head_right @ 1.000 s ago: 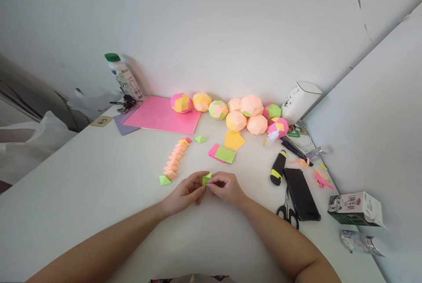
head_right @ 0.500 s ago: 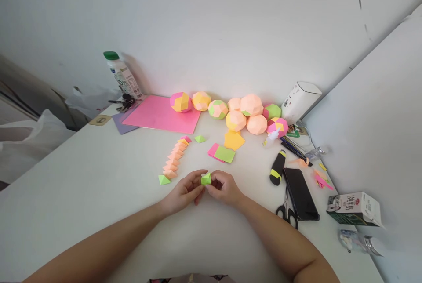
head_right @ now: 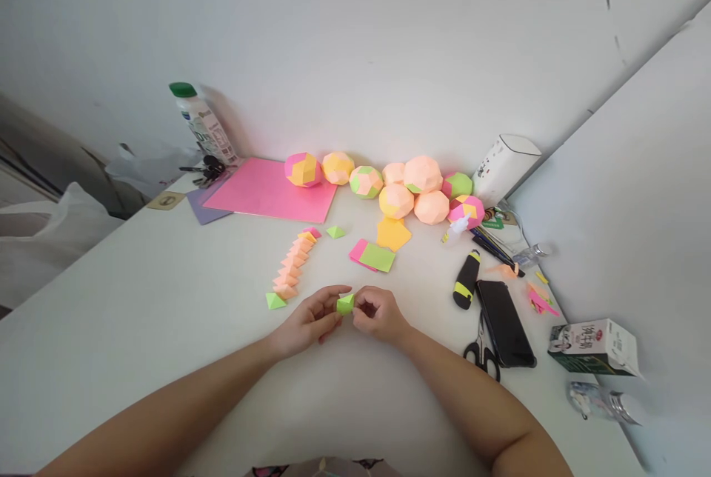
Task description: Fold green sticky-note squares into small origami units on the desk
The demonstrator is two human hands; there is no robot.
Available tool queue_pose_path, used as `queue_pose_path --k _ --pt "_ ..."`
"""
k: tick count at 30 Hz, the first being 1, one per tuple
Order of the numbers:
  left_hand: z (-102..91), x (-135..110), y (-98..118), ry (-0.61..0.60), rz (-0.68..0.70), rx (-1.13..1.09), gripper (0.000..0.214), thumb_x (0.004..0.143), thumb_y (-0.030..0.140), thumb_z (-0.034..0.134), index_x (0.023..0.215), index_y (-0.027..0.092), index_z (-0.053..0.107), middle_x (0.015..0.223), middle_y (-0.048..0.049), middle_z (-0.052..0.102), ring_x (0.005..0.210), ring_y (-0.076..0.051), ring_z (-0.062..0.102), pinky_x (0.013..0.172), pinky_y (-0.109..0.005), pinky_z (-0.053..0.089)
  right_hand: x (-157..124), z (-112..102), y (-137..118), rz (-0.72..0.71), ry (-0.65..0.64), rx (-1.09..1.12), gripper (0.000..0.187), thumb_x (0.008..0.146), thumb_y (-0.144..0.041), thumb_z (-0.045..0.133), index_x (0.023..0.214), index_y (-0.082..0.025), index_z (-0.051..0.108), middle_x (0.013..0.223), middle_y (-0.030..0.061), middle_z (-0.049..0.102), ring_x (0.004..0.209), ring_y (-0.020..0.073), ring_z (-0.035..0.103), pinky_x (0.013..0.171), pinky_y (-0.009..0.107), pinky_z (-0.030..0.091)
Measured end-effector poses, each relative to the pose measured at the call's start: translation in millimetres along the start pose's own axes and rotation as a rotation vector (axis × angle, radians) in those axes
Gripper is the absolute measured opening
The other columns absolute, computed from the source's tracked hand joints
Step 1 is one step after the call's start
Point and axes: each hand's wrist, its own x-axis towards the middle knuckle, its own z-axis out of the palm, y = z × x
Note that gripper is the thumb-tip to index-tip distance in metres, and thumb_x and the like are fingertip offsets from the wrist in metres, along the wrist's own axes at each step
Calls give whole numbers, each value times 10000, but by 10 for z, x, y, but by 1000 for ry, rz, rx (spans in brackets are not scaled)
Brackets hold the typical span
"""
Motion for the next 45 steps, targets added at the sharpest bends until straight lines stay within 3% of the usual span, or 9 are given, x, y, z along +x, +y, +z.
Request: queue_pose_path --k 5,9,14,18,23,27,39,41,45 --pt "-28 5 -8 6 -16 -32 376 834 331 504 1187 210 458 652 64 391 465 -56 382 415 -187 309 -17 -1 76 -33 52 148 42 759 -153 496 778 -188 481 766 9 518 516 88 504 469 225 412" --pt "-36 5 15 -2 -6 9 389 875 412 436 1184 178 458 548 82 396 407 -57 355 425 -198 303 -14 3 84 -162 17 6 303 750 -136 539 1039 -223 519 968 56 529 573 85 515 528 244 452" --pt "-25 16 17 38 -77 7 467 870 489 409 1205 163 417 437 106 394 346 -67 336 402 -194 273 9 -8 70 -272 21 -87 139 790 -177 546 892 -210 634 890 80 583 657 142 556 514 255 460" --pt "-12 35 -9 93 -38 -78 433 869 504 398 1126 161 466 476 81 451 370 -77 411 413 -206 326 -4 -7 73 -135 47 -60 108 820 -258 560 821 -193 646 735 42 599 537 120 544 486 255 469" --pt "-4 59 -23 104 -10 -118 306 835 475 490 864 170 479 503 60 507 403 -86 466 425 -216 385 -26 -9 73 51 68 49 198 826 -337 566 833 -161 658 677 20 603 486 105 540 467 244 476" --pt "-1 73 -17 165 -32 -119 290 829 464 511 806 183 444 488 61 532 386 -92 483 412 -218 400 -27 -8 62 105 68 88 236 810 -356 585 907 -152 653 664 15 609 473 103 544 461 246 484" --pt "-16 89 -61 206 -10 -180 342 801 505 528 718 201 397 489 56 538 390 -110 507 396 -227 412 -6 -13 41 184 85 158 235 789 -388 602 766 -157 564 607 -15 574 435 88 523 428 221 438" --pt "-8 72 -36 186 -11 -146 382 835 530 449 657 194 409 487 37 526 401 -111 498 413 -237 411 -4 -17 45 179 90 169 235 796 -391 596 767 -162 553 602 -17 565 442 90 514 436 224 436" --pt "4 24 2 -16 124 164 516 876 498 379 476 174 425 475 0 474 446 -97 426 483 -246 368 -1 -34 68 164 119 157 219 824 -380 568 770 -171 533 613 -12 566 459 92 503 444 221 415"
